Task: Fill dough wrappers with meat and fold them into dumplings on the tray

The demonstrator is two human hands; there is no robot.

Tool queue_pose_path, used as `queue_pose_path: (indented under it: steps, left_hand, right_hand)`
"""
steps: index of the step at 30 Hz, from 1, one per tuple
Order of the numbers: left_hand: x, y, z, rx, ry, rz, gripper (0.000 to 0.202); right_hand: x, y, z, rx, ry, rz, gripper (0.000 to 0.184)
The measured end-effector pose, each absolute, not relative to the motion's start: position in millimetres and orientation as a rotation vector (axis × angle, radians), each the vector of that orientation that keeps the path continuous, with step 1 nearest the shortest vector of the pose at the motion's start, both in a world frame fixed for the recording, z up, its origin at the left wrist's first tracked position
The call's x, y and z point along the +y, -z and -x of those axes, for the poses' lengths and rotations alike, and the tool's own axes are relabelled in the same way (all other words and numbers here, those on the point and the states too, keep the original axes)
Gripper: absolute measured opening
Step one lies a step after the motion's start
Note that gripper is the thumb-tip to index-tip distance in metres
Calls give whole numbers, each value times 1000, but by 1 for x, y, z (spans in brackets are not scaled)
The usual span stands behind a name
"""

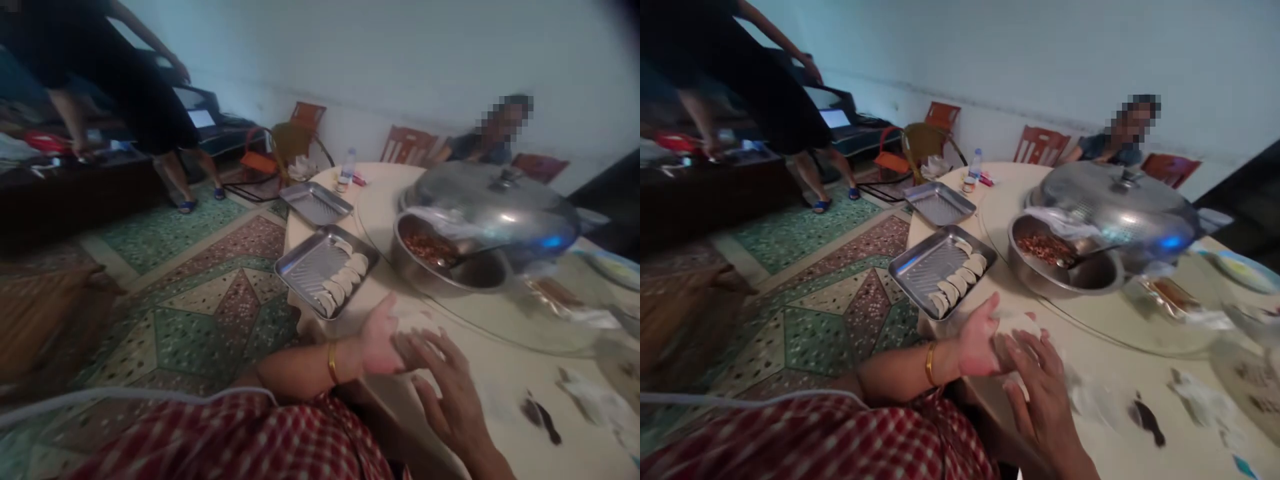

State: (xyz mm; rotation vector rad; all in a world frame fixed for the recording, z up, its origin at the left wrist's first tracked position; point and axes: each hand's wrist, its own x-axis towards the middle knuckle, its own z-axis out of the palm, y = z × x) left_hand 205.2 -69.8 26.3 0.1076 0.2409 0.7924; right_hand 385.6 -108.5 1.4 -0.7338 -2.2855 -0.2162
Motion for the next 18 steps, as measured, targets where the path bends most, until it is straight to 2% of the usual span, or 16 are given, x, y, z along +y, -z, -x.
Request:
queue_pose_path:
  steps: [4,8,12,18]
  left_hand:
    - [-69,-24,-204,176,-753,-111,62]
    - [-65,-18,-211,86,-693,-121,67]
    - [-59,-14,-218,79,-675,-138,70]
    - [-58,-19,-221,99,-697,-135,62]
  right_hand:
    - [-109,-10,-389,-2291,402,647,60]
    - [-108,-15,-391,-2210,523,643,43]
    - [-105,-13,-392,-2192,554,640,30]
    - [-107,-22,-375,-2139,481,735,30]
